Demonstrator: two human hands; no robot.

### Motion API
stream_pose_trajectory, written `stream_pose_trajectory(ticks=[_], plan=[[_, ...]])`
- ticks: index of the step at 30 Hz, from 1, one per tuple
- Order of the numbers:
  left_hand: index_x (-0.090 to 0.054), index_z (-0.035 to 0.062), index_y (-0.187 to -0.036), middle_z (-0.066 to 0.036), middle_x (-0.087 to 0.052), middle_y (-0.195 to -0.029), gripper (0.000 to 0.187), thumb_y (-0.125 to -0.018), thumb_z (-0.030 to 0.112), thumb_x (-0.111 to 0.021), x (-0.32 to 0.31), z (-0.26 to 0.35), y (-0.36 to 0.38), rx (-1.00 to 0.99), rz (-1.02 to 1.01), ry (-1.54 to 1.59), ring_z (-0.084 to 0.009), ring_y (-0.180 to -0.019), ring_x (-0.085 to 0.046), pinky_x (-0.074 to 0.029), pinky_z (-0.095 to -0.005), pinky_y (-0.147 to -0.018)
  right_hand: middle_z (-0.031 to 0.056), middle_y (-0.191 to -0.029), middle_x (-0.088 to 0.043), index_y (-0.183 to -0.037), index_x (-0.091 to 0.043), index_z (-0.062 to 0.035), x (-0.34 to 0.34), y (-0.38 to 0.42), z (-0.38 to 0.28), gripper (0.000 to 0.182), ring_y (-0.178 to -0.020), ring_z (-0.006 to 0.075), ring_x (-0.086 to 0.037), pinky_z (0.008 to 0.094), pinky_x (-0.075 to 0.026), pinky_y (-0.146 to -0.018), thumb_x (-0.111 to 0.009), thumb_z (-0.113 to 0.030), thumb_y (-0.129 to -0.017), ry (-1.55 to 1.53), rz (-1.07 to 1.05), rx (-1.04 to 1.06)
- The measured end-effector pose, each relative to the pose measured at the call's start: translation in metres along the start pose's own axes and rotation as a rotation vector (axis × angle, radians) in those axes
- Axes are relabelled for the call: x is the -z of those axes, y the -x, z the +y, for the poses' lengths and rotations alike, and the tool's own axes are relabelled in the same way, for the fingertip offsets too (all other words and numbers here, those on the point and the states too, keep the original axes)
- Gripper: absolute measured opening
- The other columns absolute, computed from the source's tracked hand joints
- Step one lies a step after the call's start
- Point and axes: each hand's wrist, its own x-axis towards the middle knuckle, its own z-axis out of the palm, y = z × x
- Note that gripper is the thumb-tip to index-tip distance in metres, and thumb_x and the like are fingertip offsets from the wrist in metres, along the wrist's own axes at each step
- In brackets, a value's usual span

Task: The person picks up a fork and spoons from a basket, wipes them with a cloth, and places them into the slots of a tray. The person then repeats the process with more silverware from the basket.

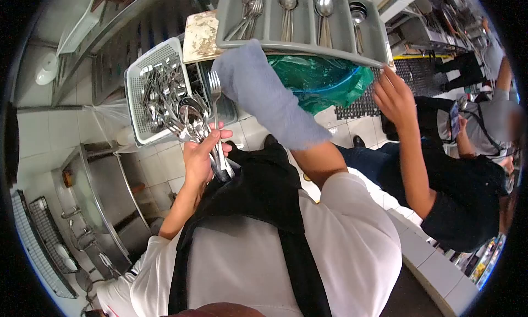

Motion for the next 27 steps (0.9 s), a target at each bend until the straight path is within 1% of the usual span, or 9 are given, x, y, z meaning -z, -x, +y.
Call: stream_pose_trajectory(ticks=[2,7,8,11,12,15,18,25,27], plan=[[-0.059,-0.0019,-0.109,-0.015,-0.069,-0.089,0.027,-0.089,0.017,-0.064,0.005,-0.001,-0.004,-0.013,0.034,0.007,-0.0148,-0.057,-0.062,-0.050,-0.0252,-0.052,0.0134,-0.082,-0.057,-0.070,-0.063,-0.0072,-0.018,-0.002,-0.006,0.019,-0.086,0.0302,-0.057,0.0410,-0.043,-0.077,-0.069,-0.024,-0.077,0.329,-0.191,0.007],[-0.061,0.0000,-0.096,-0.010,-0.065,-0.073,0.014,-0.089,0.012,-0.064,0.008,0.002,-0.008,-0.042,0.057,-0.019,-0.0108,-0.048,-0.053,-0.041,-0.0229,-0.043,0.0246,-0.102,-0.051,-0.104,-0.049,-0.0016,-0.055,0.043,-0.017,0.028,-0.096,0.0379,-0.052,0.0469,-0.036,-0.083,-0.056,-0.013,-0.079,-0.359,0.240,0.046],[-0.062,0.0003,-0.092,-0.006,-0.060,-0.066,0.011,-0.089,0.010,-0.063,0.005,0.001,-0.008,-0.098,0.050,0.012,-0.0095,-0.045,-0.048,-0.036,-0.0227,-0.040,0.0277,-0.108,-0.044,-0.104,-0.048,0.0003,-0.045,0.043,-0.014,0.027,-0.103,0.0382,-0.046,0.0461,-0.036,-0.085,-0.054,-0.013,-0.081,-0.064,0.156,0.248],[-0.062,-0.0009,-0.093,-0.006,-0.058,-0.066,0.017,-0.089,0.016,-0.065,0.013,0.006,-0.008,-0.127,-0.026,-0.042,-0.0111,-0.047,-0.047,-0.035,-0.0239,-0.042,0.0218,-0.094,-0.056,-0.104,-0.054,0.0000,-0.031,0.035,-0.028,0.022,-0.093,0.0367,-0.056,0.0509,-0.040,-0.088,-0.050,-0.011,-0.085,0.078,0.169,0.191],[-0.061,-0.0014,-0.094,-0.005,-0.056,-0.065,0.018,-0.089,0.015,-0.065,0.015,0.008,-0.006,-0.125,-0.042,-0.034,-0.0105,-0.046,-0.046,-0.034,-0.0235,-0.041,0.0136,-0.073,-0.059,-0.099,-0.057,-0.0005,-0.094,0.018,0.002,0.023,-0.070,0.0333,-0.060,0.0485,-0.046,-0.065,-0.056,-0.010,-0.078,-0.044,0.290,-0.150],[-0.061,-0.0016,-0.095,-0.005,-0.055,-0.064,0.018,-0.089,0.015,-0.065,0.023,0.016,0.002,-0.050,-0.071,0.037,-0.0101,-0.045,-0.044,-0.034,-0.0231,-0.041,0.0058,-0.057,-0.055,-0.082,-0.063,-0.0024,-0.074,-0.011,-0.011,0.015,-0.053,0.0282,-0.057,0.0426,-0.040,-0.047,-0.063,-0.011,-0.069,0.004,0.443,-0.354],[-0.061,-0.0010,-0.095,-0.003,-0.054,-0.063,0.019,-0.088,0.016,-0.065,0.036,0.021,0.009,-0.036,-0.035,0.053,-0.0089,-0.043,-0.042,-0.033,-0.0222,-0.040,0.0067,-0.057,-0.056,-0.064,-0.065,-0.0060,-0.037,-0.016,-0.027,0.009,-0.055,0.0253,-0.059,0.0398,-0.037,-0.045,-0.066,-0.015,-0.064,0.600,0.140,0.155],[-0.062,0.0019,-0.086,-0.003,-0.054,-0.059,0.015,-0.087,0.016,-0.066,0.071,0.026,0.018,-0.021,0.006,0.058,-0.0081,-0.041,-0.043,-0.033,-0.0218,-0.038,0.0060,-0.056,-0.054,-0.062,-0.068,-0.0079,-0.037,-0.031,-0.038,0.006,-0.054,0.0274,-0.057,0.0420,-0.037,-0.046,-0.068,-0.014,-0.061,0.634,0.230,0.097],[-0.059,0.0029,-0.088,-0.003,-0.056,-0.060,0.013,-0.089,0.015,-0.064,0.078,0.028,0.017,-0.070,0.034,0.015,-0.0083,-0.043,-0.046,-0.034,-0.0215,-0.039,0.0111,-0.060,-0.054,-0.058,-0.067,-0.0060,-0.042,-0.018,-0.052,0.003,-0.063,0.0315,-0.057,0.0469,-0.041,-0.053,-0.066,-0.008,-0.060,0.252,0.308,0.098]])
